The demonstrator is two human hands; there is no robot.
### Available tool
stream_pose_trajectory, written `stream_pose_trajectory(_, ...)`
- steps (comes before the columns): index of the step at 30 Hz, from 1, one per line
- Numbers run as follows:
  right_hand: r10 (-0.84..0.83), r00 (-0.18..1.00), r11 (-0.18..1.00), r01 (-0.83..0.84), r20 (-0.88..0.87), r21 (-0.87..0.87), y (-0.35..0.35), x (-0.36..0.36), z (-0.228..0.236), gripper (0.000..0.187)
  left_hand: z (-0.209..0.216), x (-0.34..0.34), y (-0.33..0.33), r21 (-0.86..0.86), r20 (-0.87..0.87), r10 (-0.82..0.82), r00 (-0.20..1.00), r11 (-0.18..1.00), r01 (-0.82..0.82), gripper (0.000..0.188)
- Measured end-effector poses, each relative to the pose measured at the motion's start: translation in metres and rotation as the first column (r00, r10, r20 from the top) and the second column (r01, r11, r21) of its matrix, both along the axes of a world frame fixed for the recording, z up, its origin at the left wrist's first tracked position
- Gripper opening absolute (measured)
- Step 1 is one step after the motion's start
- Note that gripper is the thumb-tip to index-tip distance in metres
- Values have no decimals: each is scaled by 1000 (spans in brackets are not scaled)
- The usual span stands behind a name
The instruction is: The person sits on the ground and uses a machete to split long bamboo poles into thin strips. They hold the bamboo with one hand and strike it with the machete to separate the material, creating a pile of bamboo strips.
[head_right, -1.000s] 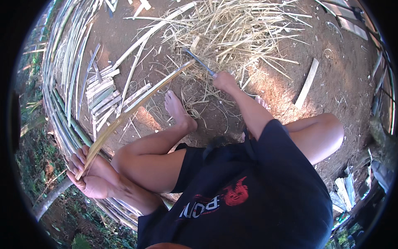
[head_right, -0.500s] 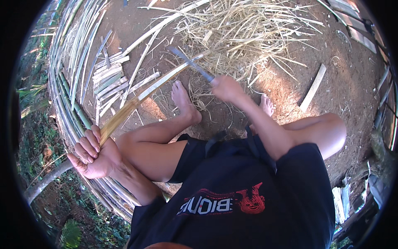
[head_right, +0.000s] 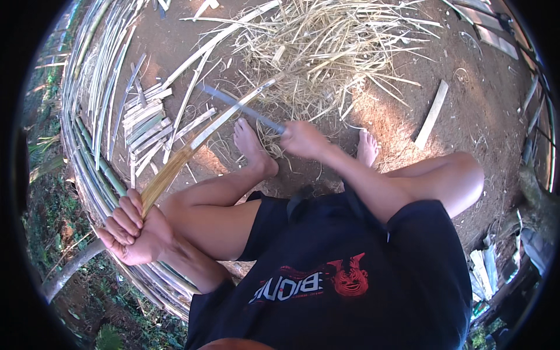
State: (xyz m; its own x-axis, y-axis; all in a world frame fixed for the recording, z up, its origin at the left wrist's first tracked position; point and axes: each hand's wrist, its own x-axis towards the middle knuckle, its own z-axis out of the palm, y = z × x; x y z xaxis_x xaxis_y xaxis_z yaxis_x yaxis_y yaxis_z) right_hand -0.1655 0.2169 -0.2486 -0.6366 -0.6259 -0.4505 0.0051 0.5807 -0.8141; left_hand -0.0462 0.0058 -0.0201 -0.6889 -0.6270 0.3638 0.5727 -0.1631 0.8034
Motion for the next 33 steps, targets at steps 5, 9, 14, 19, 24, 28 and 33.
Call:
stream_pose_trajectory(5, -180, 974, 970, 152, 139, 191, 8, -30, -116, 24, 6, -16, -6, 46, -18, 6, 1000, 999, -5, 53)
stream_pose_trajectory(9, -170, 975, 904, 97, 143, 417, 44, -70, -101, 25, 7, -19, -14, 62, -33, 18, 999, 998, -16, 53)
stream_pose_trajectory(14, 89, 987, 996, -85, -132, 40, -13, -22, 4, 18, 8, -20, -6, 79, -78, 139, 987, 988, -132, 52)
stream_pose_trajectory(19, -22, 972, 935, -62, -232, -348, -32, 46, 98, 17, 2, -12, 1, 60, -94, 137, 986, 989, -132, 51)
stream_pose_trajectory(24, -13, 990, 969, -22, -141, -246, -20, 46, 105, 22, 0, -8, 15, 35, -102, 117, 988, 993, -114, 48)
stream_pose_trajectory(28, -1, 965, 942, -86, -261, -323, -10, 69, 138, 19, -4, -4, 22, -25, -123, 79, 989, 996, -83, 49)
stream_pose_trajectory(33, -55, 993, 993, 43, -105, -114, -8, 54, 99, 15, -2, -1, 29, -94, -107, 67, 992, 993, -77, 50)
